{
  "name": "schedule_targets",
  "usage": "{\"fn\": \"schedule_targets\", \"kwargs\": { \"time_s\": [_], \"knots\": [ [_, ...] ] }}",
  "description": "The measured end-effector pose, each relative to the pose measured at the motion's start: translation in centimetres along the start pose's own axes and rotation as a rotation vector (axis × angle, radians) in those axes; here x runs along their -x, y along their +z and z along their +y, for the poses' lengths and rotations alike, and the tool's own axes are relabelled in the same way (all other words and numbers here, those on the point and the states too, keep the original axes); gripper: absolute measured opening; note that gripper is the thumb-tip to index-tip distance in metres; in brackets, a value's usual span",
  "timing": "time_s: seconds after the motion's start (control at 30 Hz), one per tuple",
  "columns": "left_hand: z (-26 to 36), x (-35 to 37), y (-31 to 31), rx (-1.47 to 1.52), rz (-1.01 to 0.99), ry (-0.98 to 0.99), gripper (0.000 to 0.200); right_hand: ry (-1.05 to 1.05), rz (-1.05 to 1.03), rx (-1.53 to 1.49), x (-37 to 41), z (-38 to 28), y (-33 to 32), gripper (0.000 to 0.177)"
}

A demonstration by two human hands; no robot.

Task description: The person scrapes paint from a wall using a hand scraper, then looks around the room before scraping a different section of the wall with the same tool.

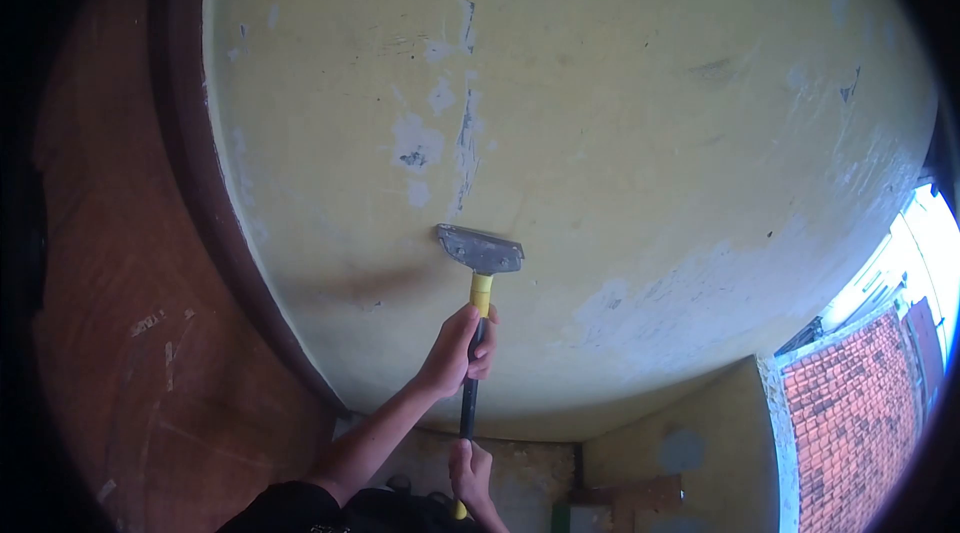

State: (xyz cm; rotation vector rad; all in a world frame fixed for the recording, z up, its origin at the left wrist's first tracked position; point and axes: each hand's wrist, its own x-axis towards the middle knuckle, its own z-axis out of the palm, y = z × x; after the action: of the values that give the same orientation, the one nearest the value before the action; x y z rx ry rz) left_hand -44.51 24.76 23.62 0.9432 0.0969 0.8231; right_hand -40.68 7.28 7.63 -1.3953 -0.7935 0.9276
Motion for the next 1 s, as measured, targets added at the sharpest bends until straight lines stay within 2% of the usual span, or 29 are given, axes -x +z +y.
{"fn": "schedule_targets", "kwargs": {
  "time_s": [0.3, 0.57, 0.8, 0.9, 1.0],
  "knots": [
    [0.3, -0.2, 0.8, -0.034, 0.119, -0.008, 0.037, -0.019, 0.040, 0.067, 0.3, -0.3, 0.2, 0.051],
    [0.5, -0.4, 1.0, -0.060, 0.142, -0.018, 0.035, -0.004, 0.060, 0.099, 0.1, -0.2, 0.3, 0.053],
    [1.1, -1.2, 1.4, -0.044, 0.122, 0.018, 0.036, -0.093, 0.062, 0.172, -1.1, -1.1, 0.0, 0.054],
    [1.0, -0.9, 0.9, -0.058, 0.106, 0.000, 0.038, -0.015, 0.022, 0.096, -0.6, -1.0, 0.1, 0.054],
    [0.2, -0.3, 0.2, -0.070, 0.125, -0.013, 0.038, -0.029, 0.041, 0.084, 0.0, -0.4, 0.7, 0.054]
  ]
}}
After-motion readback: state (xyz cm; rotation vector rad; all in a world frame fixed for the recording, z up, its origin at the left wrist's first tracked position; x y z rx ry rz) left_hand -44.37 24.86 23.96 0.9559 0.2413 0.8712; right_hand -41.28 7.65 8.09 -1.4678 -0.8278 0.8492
